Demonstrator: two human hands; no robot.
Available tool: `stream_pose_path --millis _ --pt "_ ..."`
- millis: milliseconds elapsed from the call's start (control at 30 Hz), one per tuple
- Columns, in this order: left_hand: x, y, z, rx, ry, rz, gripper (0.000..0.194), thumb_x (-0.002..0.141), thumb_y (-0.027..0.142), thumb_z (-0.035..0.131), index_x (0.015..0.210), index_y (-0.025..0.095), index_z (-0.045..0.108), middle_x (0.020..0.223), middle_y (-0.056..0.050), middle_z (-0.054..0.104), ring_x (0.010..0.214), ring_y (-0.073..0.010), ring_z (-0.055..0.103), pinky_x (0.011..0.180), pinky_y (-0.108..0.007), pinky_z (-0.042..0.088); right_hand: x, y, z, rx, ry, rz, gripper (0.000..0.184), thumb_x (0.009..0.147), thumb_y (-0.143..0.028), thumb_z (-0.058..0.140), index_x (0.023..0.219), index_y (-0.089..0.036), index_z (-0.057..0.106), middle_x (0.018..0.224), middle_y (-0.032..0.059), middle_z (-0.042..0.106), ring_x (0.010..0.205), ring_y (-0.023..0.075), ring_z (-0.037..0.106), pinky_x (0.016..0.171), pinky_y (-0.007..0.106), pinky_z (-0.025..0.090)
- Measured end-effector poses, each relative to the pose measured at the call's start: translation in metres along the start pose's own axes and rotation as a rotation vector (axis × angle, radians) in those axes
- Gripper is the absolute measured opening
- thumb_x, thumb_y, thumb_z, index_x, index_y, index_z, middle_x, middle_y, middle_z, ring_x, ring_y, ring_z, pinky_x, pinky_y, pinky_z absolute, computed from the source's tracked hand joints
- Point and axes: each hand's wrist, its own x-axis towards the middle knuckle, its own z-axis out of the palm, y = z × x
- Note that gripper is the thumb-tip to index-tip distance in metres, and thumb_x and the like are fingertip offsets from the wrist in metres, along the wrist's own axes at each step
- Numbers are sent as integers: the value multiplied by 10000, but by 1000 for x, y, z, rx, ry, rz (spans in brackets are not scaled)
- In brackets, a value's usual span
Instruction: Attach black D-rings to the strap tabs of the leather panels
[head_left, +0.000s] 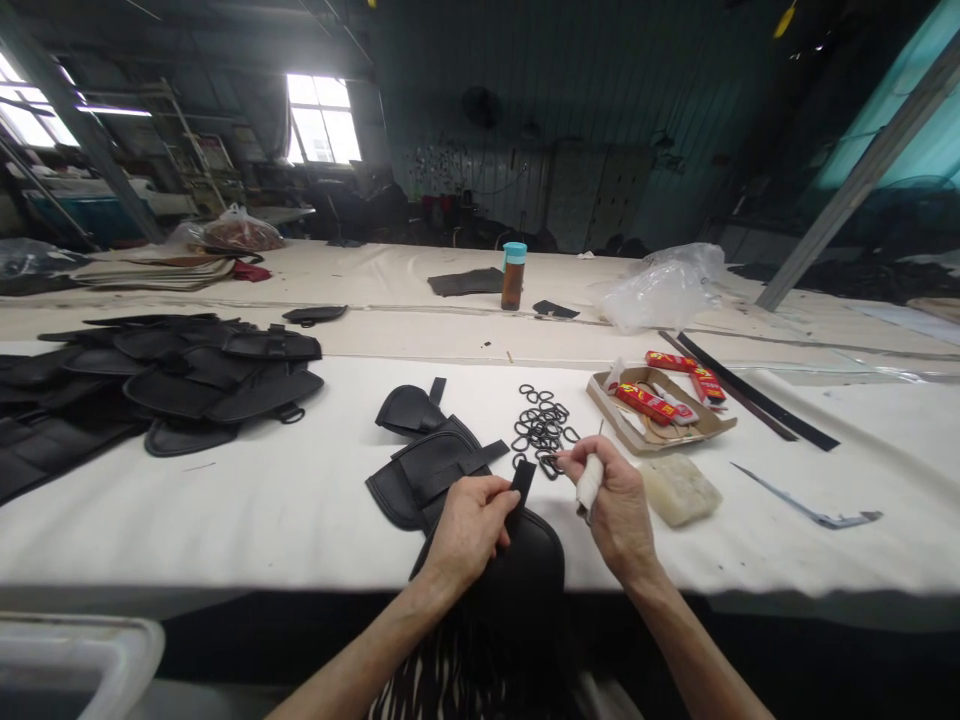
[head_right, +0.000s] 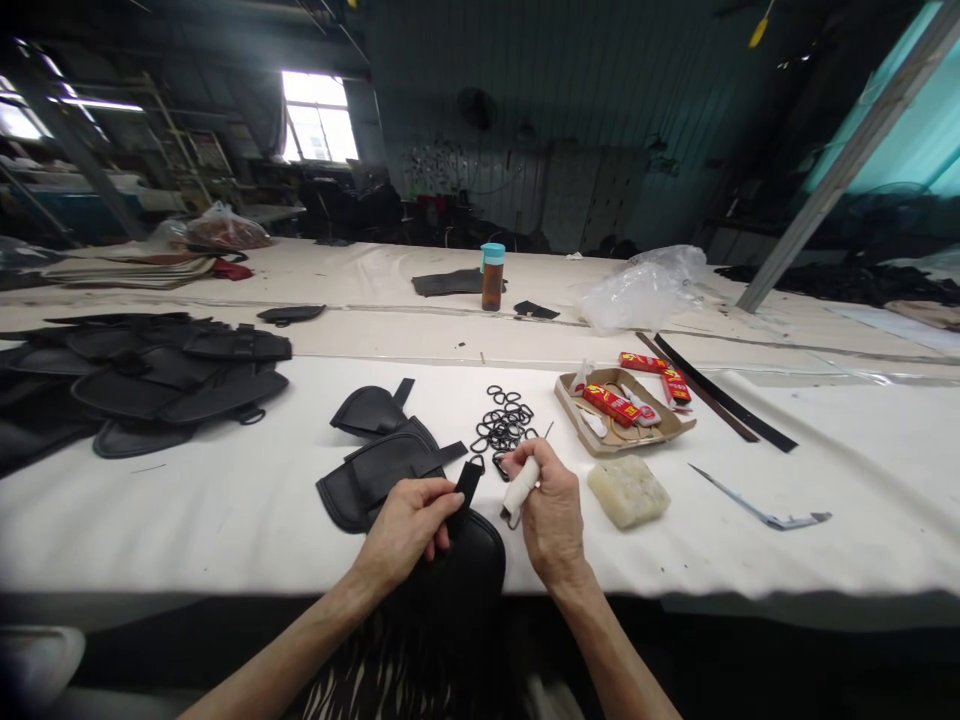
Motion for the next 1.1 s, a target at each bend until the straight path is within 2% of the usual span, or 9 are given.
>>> stream_pose_path --millis 133,233,333,433,533,667,800,967,1100 --pt "1 -1 3 16 10 21 219 752 302 487 610 172 589 367 42 454 322 -94 397 359 -199 287 -5 -6 17 -49 7 -9 165 863 -332 484 770 -203 528 724 -2 660 576 123 573 538 218 432" --pt "1 -1 3 11 4 45 211 744 273 485 605 171 606 368 42 447 344 -100 426 387 -204 297 -8 -3 27 -92 14 -68 124 858 -293 497 793 -203 553 729 2 655 624 139 592 576 235 446" --pt "1 -2 3 -2 4 69 214 742 263 483 582 176 594 377 44 440 366 -107 447 407 -211 302 -10 0 30 -158 22 -237 103 872 -230 480 853 -197 575 777 22 660 680 145 603 622 248 462" --pt "2 -4 3 -23 24 97 234 733 256 485 520 180 542 385 46 423 374 -101 421 416 -219 298 -10 2 29 -256 28 -466 167 885 -187 447 917 -175 611 767 59 663 710 175 595 639 287 466" --pt "3 -5 3 -47 29 126 256 713 240 501 465 177 495 422 35 448 412 -94 403 428 -219 296 -8 1 27 -343 -13 -659 186 885 -157 450 902 -169 635 757 80 678 751 203 601 683 326 469" --pt "1 -6 3 -78 -8 126 232 723 221 469 512 169 551 428 31 462 410 -93 395 425 -217 296 -6 -3 23 -402 -53 -831 197 887 -119 440 884 -170 629 826 96 691 804 202 609 720 326 487" --pt "-1 -7 3 -134 -19 99 209 746 243 463 634 162 620 450 36 472 403 -99 433 418 -213 319 -5 -10 18 -450 -26 -932 196 873 -77 428 870 -145 612 842 125 682 806 211 612 675 319 500" --pt "-2 -11 5 -216 -6 103 219 767 303 499 653 156 615 514 30 493 438 -98 471 435 -206 363 -9 -14 17 -507 27 -994 203 879 -66 396 864 -144 582 845 146 678 793 215 606 629 312 506" --pt "-4 -16 7 -293 21 99 215 761 290 526 880 149 635 551 28 533 475 -113 511 466 -212 401 -14 -13 19 -512 19 -998 173 871 -70 424 869 -146 579 925 160 662 809 214 602 630 303 503"
